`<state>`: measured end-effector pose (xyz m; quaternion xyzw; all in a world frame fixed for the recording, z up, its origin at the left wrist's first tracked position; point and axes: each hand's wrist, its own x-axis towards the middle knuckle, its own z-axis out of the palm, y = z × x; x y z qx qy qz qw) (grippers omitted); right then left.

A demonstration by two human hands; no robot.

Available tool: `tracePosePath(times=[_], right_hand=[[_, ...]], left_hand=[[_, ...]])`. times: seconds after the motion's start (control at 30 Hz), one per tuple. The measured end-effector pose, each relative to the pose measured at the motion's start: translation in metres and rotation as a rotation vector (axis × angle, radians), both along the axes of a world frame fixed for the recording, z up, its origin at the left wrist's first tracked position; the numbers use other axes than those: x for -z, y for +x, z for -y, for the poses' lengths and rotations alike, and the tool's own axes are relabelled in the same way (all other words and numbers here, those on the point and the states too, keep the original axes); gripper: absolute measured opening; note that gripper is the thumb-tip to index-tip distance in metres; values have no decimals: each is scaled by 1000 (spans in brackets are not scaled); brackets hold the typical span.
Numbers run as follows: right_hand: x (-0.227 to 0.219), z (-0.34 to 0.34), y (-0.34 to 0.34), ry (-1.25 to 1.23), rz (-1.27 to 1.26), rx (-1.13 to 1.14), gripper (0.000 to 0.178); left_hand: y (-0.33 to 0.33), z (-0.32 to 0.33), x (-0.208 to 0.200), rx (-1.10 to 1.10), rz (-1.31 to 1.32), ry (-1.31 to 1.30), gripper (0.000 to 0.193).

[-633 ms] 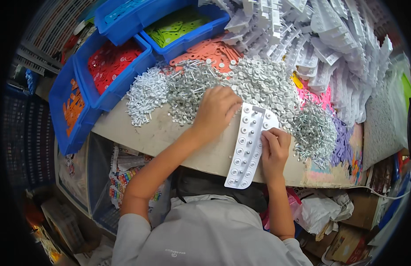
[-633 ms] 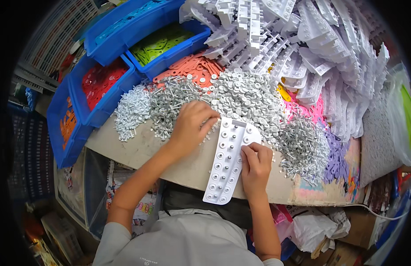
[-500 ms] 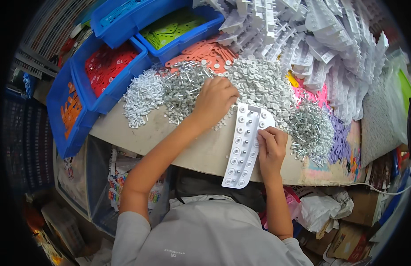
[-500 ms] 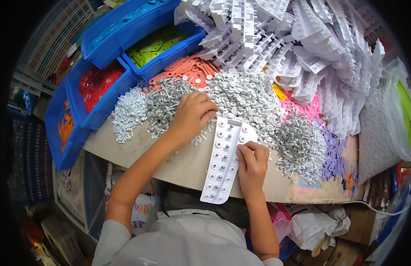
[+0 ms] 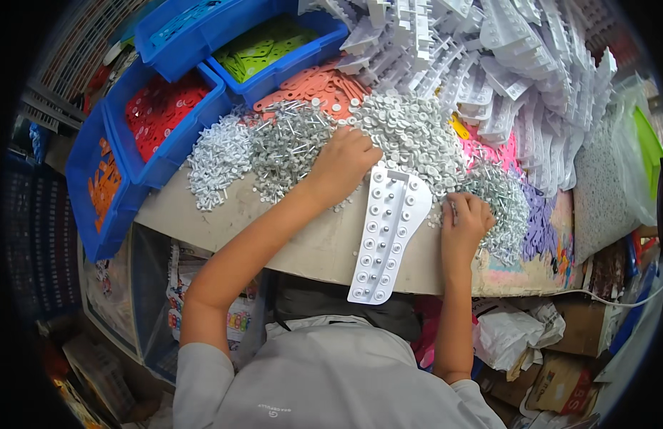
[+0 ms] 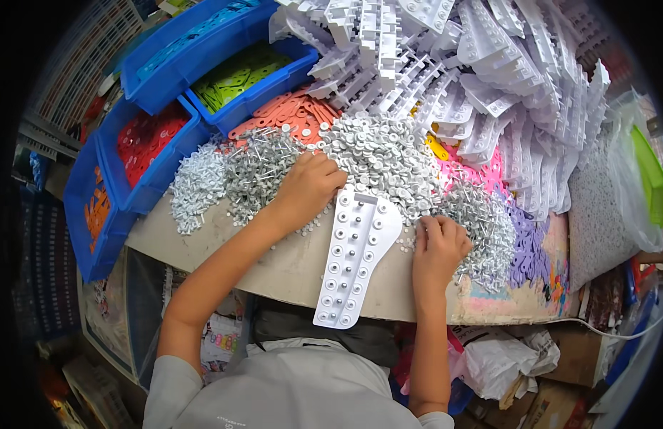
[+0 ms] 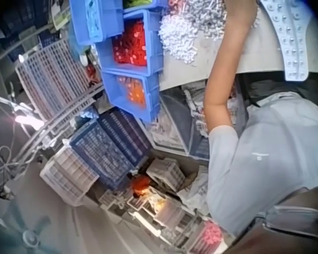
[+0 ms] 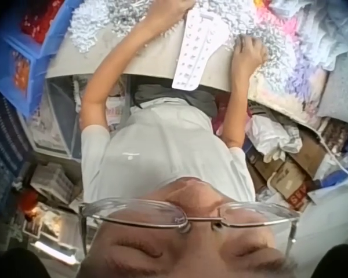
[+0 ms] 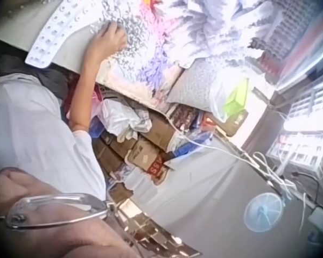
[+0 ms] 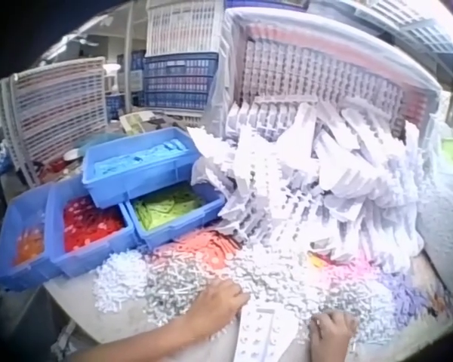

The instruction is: The recorder is assembling small colorful components into white plastic toy bases at a workbench.

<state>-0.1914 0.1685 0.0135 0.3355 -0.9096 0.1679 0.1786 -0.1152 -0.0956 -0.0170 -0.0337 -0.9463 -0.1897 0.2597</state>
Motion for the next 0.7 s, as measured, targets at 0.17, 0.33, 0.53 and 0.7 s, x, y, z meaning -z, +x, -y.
tracePosePath(times=[0.17, 0.33, 0.53, 0.7], right_hand=[[9, 3, -2, 39, 18, 35, 11], [10, 0, -2, 22, -27, 32, 7], [-6, 4, 3, -57, -26, 30, 8], [-28, 12, 36, -271, 441, -213, 8]], left_hand=[[6, -2, 0, -55, -74, -39, 14], [34, -9, -35, -74, 84, 540, 14], [63, -31, -38, 177, 167, 541, 9], [77, -44, -25, 196, 238, 602, 11]])
